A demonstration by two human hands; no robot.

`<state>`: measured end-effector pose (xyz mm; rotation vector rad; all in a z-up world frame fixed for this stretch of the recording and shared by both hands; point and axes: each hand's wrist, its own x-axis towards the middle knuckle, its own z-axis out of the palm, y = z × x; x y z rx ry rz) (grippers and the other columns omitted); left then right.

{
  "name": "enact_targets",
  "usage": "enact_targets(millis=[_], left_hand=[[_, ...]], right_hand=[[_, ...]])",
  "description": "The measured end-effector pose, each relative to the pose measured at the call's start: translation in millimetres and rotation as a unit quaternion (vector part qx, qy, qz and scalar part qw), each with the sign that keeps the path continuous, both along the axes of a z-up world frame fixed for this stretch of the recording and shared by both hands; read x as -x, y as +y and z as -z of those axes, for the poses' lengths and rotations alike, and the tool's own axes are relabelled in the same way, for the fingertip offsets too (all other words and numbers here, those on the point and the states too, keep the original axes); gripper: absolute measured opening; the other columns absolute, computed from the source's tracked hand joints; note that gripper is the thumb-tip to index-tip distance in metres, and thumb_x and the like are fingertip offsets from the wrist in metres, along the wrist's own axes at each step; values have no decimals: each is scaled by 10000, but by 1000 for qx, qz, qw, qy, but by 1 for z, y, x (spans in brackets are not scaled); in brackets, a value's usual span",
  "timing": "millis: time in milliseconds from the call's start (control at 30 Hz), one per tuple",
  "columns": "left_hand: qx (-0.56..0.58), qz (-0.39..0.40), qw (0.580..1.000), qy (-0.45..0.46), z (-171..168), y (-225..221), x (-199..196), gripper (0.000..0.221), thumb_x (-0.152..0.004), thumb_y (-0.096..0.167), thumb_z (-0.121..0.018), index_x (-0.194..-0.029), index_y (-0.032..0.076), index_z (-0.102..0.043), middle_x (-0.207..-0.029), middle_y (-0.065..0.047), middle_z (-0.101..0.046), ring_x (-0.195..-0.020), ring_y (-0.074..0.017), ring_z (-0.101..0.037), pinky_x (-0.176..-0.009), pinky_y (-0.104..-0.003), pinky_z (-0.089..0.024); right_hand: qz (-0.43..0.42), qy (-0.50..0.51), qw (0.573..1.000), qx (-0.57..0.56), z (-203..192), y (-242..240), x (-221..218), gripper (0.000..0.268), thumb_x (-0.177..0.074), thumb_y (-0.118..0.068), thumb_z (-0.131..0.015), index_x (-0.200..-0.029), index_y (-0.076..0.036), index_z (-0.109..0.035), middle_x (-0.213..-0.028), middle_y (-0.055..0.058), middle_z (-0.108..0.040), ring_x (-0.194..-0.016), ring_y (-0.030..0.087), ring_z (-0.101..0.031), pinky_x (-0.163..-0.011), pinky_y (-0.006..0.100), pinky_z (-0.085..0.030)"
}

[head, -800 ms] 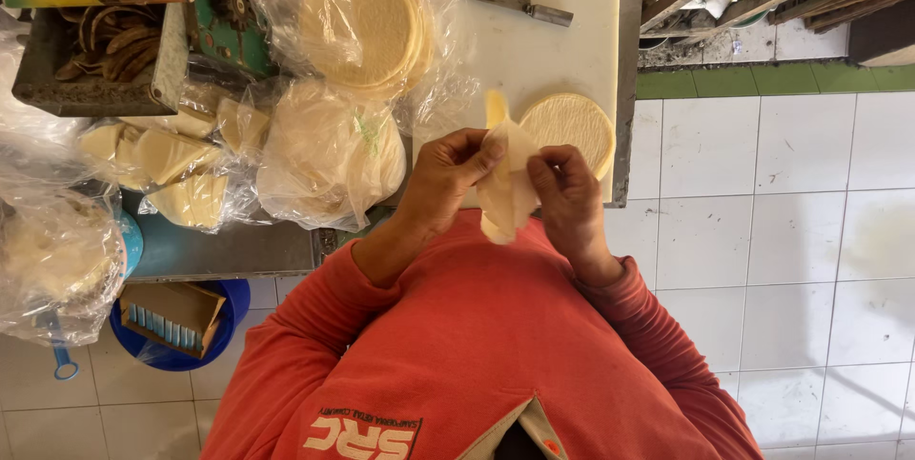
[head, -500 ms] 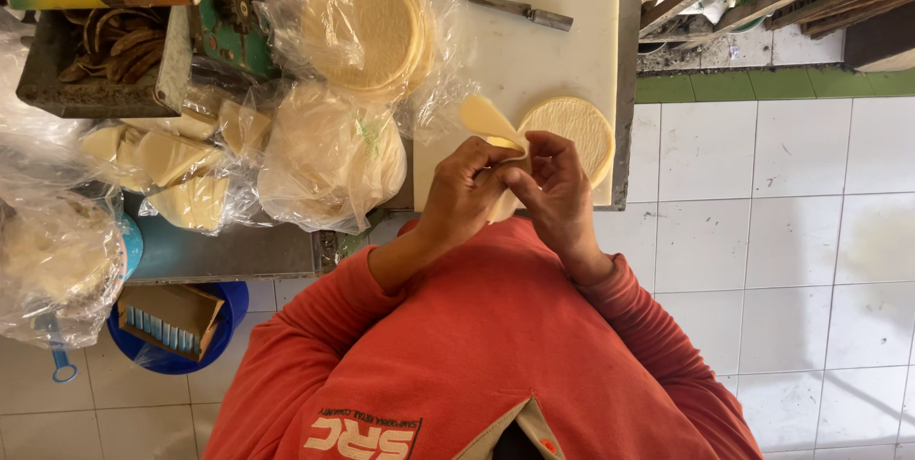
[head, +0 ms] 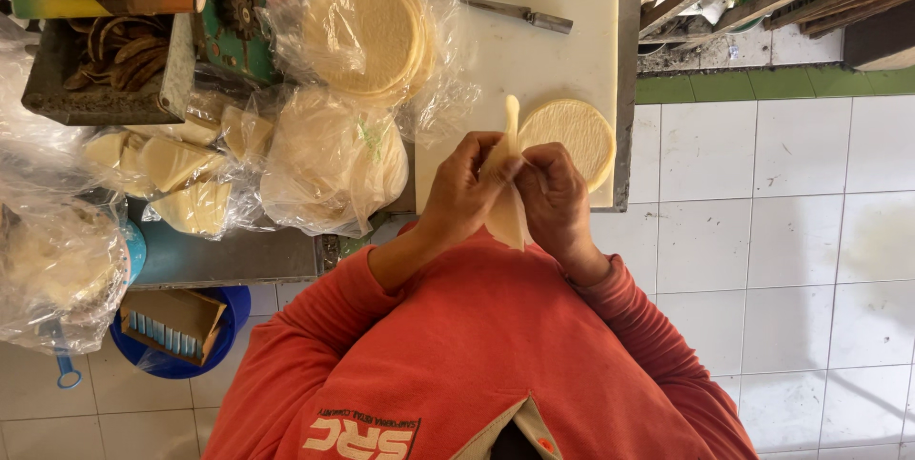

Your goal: The person separates and stacks dough wrappers, then cuts a stack of them into quarters using a knife.

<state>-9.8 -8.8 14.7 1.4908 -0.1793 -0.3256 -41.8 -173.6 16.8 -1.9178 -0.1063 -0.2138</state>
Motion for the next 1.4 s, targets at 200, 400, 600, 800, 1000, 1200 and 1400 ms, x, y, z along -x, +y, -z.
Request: enact_targets(millis=[200, 400, 600, 800, 1000, 1200, 1400], left_hand=[[139, -33, 989, 38, 15, 8, -7, 229, -1148, 270, -610, -1135, 43, -639, -812, 29, -531, -769, -58, -430, -676, -226, -401], [58, 35, 997, -23, -8, 7, -6, 198, -1113, 208, -569, -1216, 41, -593, -1078, -35, -667, -992, -80, -637, -875, -256, -546], [-3, 32, 999, 13, -27, 7, -6, 328, -1015, 221, -658, -1247, 10, -562, -1091, -73, -671, -952, -82, -659, -795, -252, -564], [94, 34, 991, 84, -18, 4, -8, 220, -1099, 213, -655, -1143, 1, -694, -959, -38, -707, -873, -75, -649, -770, -255, -555], [4, 51, 995, -87, -16, 0, -8, 184, -1117, 229, -573, -1119, 46, -594, -945, -54, -671, -871, -86, -659, -758, -255, -563], [-42, 46, 992, -106, -18, -14, -7, 150, -1139, 187, -515, -1164, 41, -540, -828, -56, -605, -742, -104, -530, -683, -280, -481], [-32, 115, 986, -118, -14, -23, -10, 139, -1113, 173, -514, -1144, 39, -535, -874, -63, -610, -748, -100, -551, -682, -272, -480]], right_hand=[[112, 130, 912, -372, 4, -8, -3, 178, -1084, -196, -645, -1147, -43, -580, -1004, 39, -655, -875, 93, -607, -790, 244, -553], [-44, 162, 915, -368, -1, -14, -9, 400, -994, -215, -722, -1266, 10, -534, -1102, 52, -666, -996, 97, -656, -894, 246, -576], [17, 207, 940, -269, -19, -3, -10, 435, -920, -159, -755, -1270, -9, -542, -1099, 41, -691, -908, 76, -689, -773, 227, -596], [16, 232, 900, -369, -12, -6, -5, 328, -950, -110, -766, -1202, -2, -586, -996, 62, -711, -863, 96, -679, -753, 237, -575], [-14, 113, 958, -263, 9, -11, 6, 234, -1021, -103, -715, -1194, -42, -568, -893, 0, -655, -813, 41, -601, -725, 210, -526], [95, 128, 968, -194, 7, -15, 12, 134, -1077, -188, -613, -1094, -64, -564, -772, -32, -569, -667, 23, -524, -579, 194, -460], [27, 86, 973, -212, -4, -25, 15, 266, -1052, -238, -670, -1163, -33, -543, -920, -20, -597, -824, 35, -545, -717, 212, -498]])
